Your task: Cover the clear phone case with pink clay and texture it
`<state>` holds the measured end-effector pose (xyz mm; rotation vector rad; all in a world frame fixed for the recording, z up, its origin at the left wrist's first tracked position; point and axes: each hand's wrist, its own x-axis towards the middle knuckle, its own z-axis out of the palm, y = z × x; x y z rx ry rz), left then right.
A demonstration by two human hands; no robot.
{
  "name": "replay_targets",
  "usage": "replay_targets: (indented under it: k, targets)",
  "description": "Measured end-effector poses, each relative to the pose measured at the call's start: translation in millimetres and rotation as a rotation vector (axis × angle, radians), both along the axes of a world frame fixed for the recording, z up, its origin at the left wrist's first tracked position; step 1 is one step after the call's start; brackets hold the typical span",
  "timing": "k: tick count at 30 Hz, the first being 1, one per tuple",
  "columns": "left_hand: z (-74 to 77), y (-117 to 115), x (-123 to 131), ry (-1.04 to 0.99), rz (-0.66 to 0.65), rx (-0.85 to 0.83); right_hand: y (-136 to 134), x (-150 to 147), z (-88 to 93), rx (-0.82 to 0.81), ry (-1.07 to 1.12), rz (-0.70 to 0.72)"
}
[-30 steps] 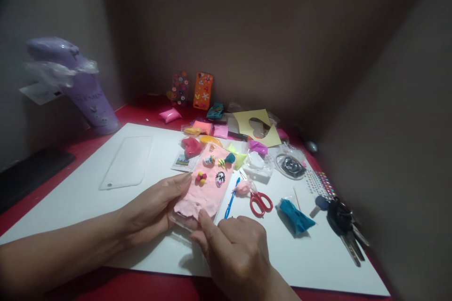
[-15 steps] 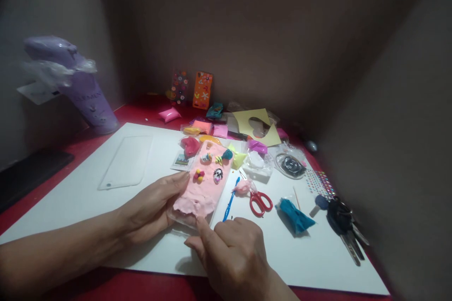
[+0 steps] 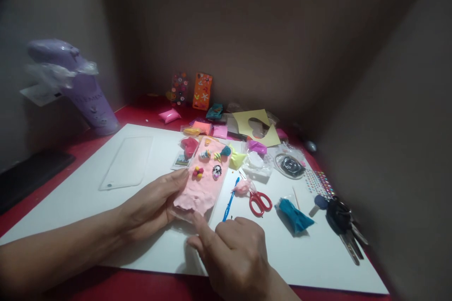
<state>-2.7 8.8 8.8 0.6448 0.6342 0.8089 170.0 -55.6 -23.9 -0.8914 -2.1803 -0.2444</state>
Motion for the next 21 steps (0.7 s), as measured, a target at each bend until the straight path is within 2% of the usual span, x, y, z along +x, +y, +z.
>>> replay_targets:
  k: [4, 11, 21]
  targets:
    - [-2.1, -2.5, -0.2, 0.014, -0.069, -0.008, 4.2, 0.9, -4.4, -0.026, 0.028, -0.038]
    - [-0.2, -2.6, 0.5, -0.032, -0.11, 0.02, 6.5, 1.1, -6.4, -0.014, 0.012, -0.062]
    - [-3.3, -3.0, 0.8, 0.009, -0.049, 0.025, 5.7, -2.1, -3.7, -0.023, 0.018, -0.025]
